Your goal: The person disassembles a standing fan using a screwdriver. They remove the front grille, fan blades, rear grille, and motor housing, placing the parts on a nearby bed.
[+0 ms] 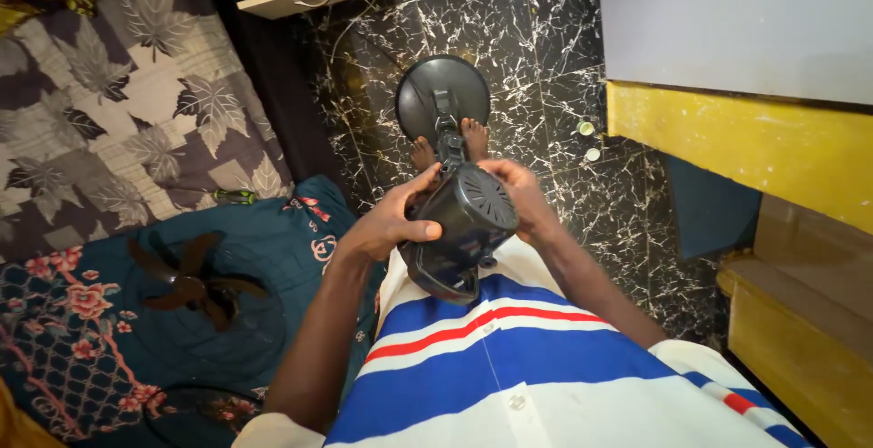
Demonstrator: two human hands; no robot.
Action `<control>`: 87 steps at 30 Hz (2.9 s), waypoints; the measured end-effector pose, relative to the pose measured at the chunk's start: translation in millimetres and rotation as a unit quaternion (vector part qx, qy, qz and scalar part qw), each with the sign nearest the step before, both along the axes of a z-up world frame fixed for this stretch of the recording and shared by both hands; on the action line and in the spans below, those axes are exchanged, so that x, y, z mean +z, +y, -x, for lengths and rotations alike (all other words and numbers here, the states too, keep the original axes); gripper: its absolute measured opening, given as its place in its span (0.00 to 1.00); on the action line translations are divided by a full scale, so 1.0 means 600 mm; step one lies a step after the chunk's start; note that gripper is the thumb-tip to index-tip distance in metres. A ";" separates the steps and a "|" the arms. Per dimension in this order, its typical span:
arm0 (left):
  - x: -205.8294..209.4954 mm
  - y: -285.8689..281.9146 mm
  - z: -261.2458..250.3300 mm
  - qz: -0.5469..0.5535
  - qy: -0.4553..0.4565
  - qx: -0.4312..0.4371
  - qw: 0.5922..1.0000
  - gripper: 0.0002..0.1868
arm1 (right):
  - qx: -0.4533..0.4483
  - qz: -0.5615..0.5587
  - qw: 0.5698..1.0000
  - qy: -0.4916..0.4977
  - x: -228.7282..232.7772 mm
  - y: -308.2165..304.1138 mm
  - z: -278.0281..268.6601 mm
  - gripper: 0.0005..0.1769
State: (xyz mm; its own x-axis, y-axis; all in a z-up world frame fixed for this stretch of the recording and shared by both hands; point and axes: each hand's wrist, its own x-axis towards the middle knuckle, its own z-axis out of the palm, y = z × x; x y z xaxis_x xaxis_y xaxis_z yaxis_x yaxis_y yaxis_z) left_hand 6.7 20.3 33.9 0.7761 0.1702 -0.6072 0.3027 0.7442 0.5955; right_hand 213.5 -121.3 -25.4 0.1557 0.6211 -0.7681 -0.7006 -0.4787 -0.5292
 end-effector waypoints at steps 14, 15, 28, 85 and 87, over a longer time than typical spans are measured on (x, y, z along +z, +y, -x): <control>-0.005 -0.033 0.022 -0.048 0.011 -0.027 0.998 0.70 | -0.042 0.009 0.988 0.146 -0.030 -0.041 0.008 0.18; -0.003 -0.040 0.022 -0.057 0.008 -0.022 0.998 0.70 | -0.032 0.005 0.990 0.135 -0.030 -0.046 0.006 0.18; -0.002 -0.029 0.028 -0.083 0.014 -0.069 0.994 0.69 | 0.007 -0.017 1.000 0.020 -0.004 -0.048 0.015 0.23; 0.013 -0.009 -0.002 0.014 -0.073 0.045 0.996 0.62 | 0.143 -0.147 0.960 -0.190 -0.036 -0.001 -0.002 0.08; 0.015 -0.014 -0.002 0.020 -0.077 0.047 0.996 0.60 | 0.157 -0.222 0.870 -0.411 -0.029 -0.016 0.001 0.10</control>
State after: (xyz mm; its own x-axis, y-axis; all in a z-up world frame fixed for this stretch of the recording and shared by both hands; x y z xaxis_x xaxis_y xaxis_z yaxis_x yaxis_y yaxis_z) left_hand 7.9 12.0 42.7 0.8423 0.2247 -0.4899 0.1378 0.7890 0.5987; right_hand 212.8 -131.0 -42.7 0.3078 0.9394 -0.1507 0.1305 -0.1986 -0.9714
